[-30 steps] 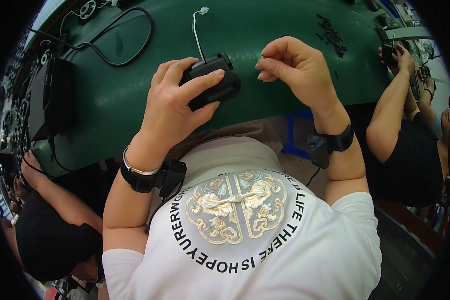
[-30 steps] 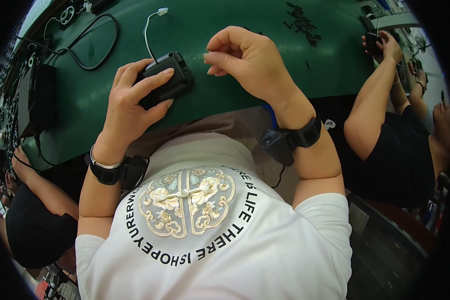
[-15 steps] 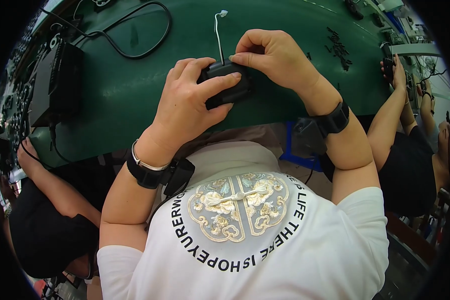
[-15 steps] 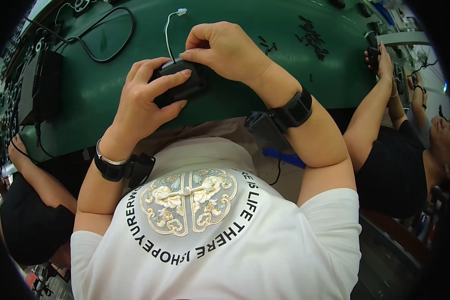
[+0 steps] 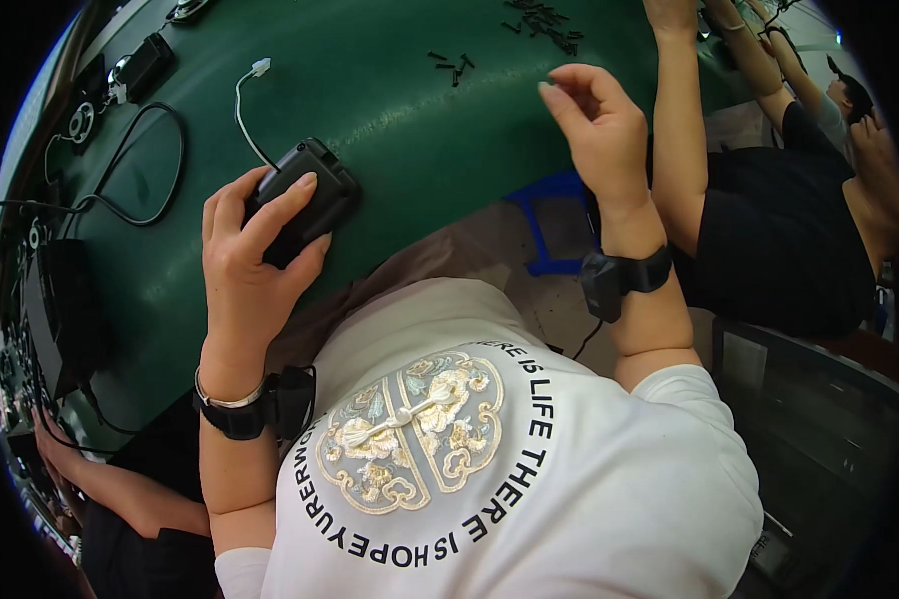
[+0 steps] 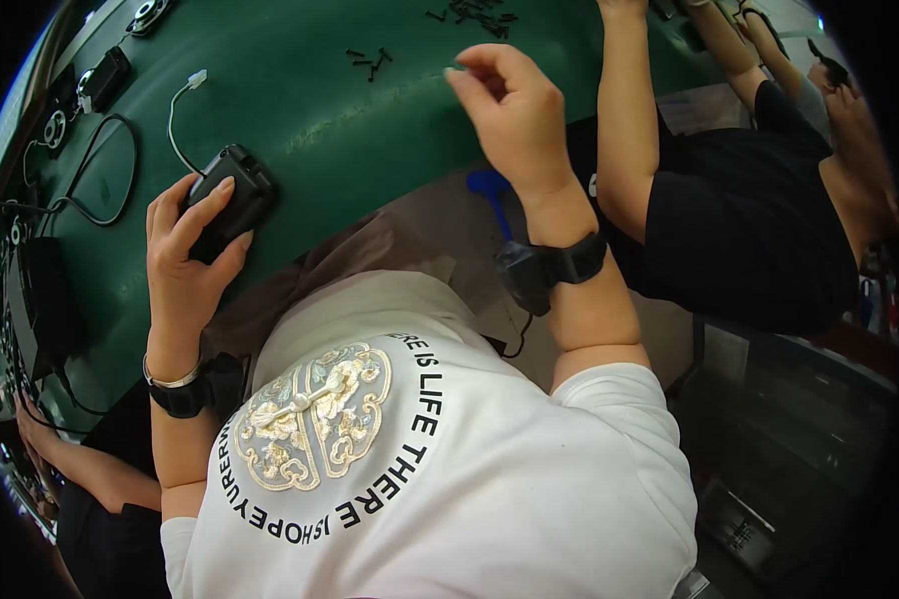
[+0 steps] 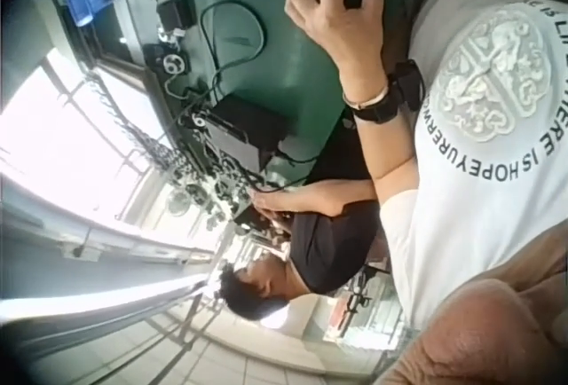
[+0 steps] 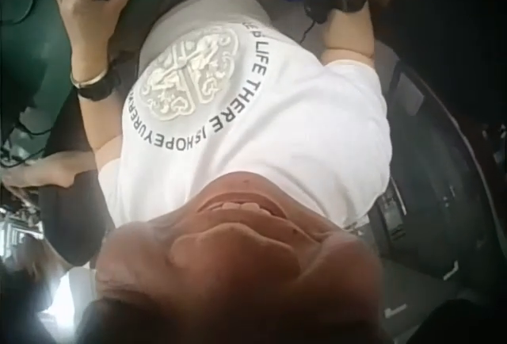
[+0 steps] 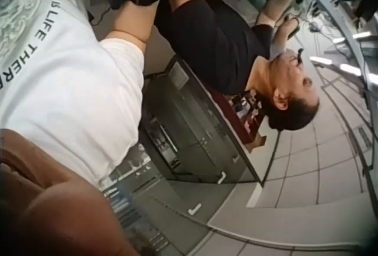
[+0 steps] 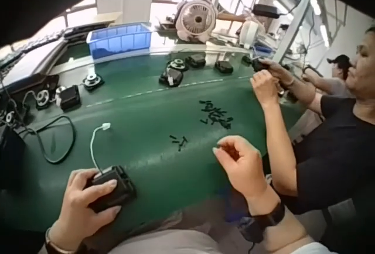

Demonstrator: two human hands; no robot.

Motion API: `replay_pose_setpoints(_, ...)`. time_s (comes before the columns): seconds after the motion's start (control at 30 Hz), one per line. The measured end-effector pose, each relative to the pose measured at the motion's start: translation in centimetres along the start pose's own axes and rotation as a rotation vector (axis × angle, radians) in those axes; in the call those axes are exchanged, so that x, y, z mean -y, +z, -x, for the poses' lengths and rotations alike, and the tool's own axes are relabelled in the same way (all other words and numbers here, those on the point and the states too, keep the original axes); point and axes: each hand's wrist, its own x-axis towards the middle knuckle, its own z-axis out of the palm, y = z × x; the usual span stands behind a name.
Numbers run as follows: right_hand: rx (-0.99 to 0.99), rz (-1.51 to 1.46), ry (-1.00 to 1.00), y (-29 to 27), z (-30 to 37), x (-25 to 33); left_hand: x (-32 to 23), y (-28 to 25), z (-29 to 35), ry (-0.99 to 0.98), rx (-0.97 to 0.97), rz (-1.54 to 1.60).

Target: Assembling electronic components and wiring at a production workbench.

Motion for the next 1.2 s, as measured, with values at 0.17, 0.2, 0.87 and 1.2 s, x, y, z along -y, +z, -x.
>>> replay_pose_setpoints(0.17, 0.042, 0.381, -0.078, -3.5, 0.3, -2.9, 0.4, -0.1, -0.3, 0.004, 0.004, -0.017)
replay_pose_setpoints(0.2, 0.089, 0.411, -0.101, -3.4, 0.3, -3.0, 0.5, -0.2, -0.3, 0.001, -0.003, -0.022)
replay_pose_setpoints(0.87, 0.657, -0.342, -0.048, 9.3, 1.6, 5.2, 3.3, 0.0, 0.5, 0.013, -0.039, -0.019)
replay_pose_setpoints(1.2, 0.615, -0.225, -0.141, 10.6, 2.4, 5.3, 2.5, 0.5, 0.4, 0.015, -0.041, -0.035)
